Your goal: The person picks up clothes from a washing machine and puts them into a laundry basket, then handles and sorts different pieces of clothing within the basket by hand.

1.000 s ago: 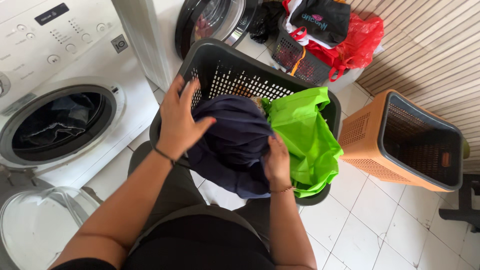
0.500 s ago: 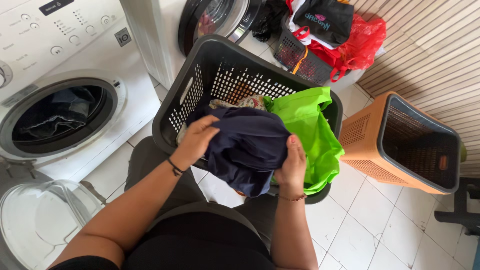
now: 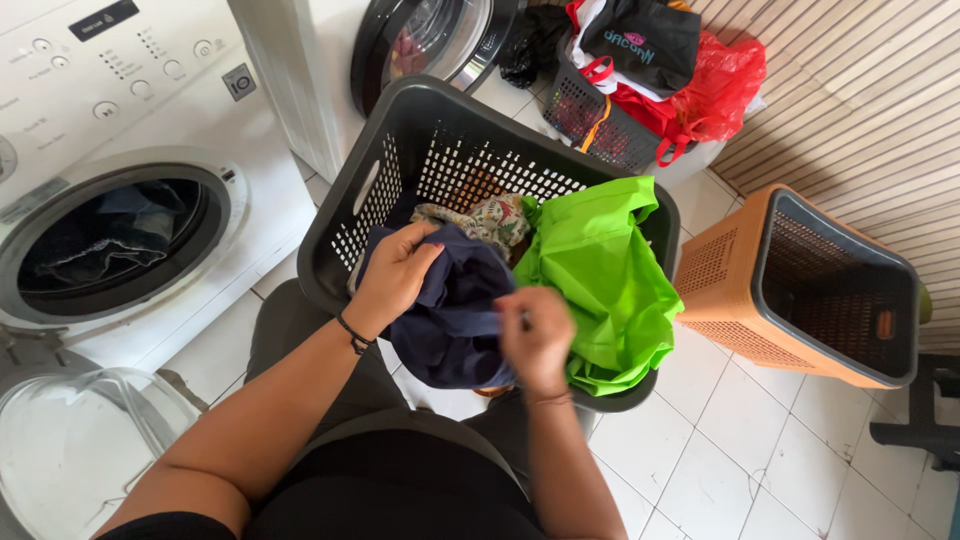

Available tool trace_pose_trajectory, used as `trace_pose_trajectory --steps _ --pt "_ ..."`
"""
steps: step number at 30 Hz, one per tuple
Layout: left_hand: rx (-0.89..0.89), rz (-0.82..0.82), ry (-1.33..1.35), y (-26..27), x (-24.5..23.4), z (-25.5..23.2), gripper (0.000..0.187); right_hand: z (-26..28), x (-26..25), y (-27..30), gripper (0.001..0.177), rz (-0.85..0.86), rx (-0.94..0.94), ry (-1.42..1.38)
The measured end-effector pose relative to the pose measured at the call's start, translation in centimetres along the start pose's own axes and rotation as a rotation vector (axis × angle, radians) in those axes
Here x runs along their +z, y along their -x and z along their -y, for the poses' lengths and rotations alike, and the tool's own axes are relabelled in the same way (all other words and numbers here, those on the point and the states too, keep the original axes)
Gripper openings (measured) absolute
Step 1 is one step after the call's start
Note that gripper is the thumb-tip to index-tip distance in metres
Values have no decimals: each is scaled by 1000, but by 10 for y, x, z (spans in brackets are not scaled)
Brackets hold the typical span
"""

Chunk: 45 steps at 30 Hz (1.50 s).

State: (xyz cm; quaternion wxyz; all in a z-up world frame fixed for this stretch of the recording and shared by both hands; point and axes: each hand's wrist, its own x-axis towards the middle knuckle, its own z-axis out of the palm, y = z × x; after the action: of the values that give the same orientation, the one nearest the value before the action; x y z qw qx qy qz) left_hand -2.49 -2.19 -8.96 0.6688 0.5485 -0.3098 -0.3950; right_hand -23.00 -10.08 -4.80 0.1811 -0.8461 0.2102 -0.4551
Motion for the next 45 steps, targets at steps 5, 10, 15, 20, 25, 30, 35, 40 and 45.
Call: trace_pose_trajectory --steps 5,10,15,20,25,30,35,40,45 --pt "-77 -7 165 0 6 17 13 20 24 1 20 181 103 -24" --pt "-237 -42 434 1 -7 13 12 -8 39 16 21 447 294 201" --pt "-225 -208 322 -5 -38 -6 12 -37 30 32 14 230 434 -109" --pt "-132 -118 209 -3 -55 -24 21 -57 -13 29 11 -26 700 -838" --pt "771 -452 -756 25 -9 -47 29 -56 -9 30 9 53 694 -934" --pt "387 -10 -644 47 17 -24 32 -39 19 36 15 167 899 -919" --pt "-146 55 -487 43 6 46 17 -34 29 40 8 241 870 -958" --pt "83 -66 -70 32 -20 66 15 -50 30 42 10 240 860 -632" --pt "-37 -47 193 28 -35 26 23 -73 18 40 12 117 813 -588"
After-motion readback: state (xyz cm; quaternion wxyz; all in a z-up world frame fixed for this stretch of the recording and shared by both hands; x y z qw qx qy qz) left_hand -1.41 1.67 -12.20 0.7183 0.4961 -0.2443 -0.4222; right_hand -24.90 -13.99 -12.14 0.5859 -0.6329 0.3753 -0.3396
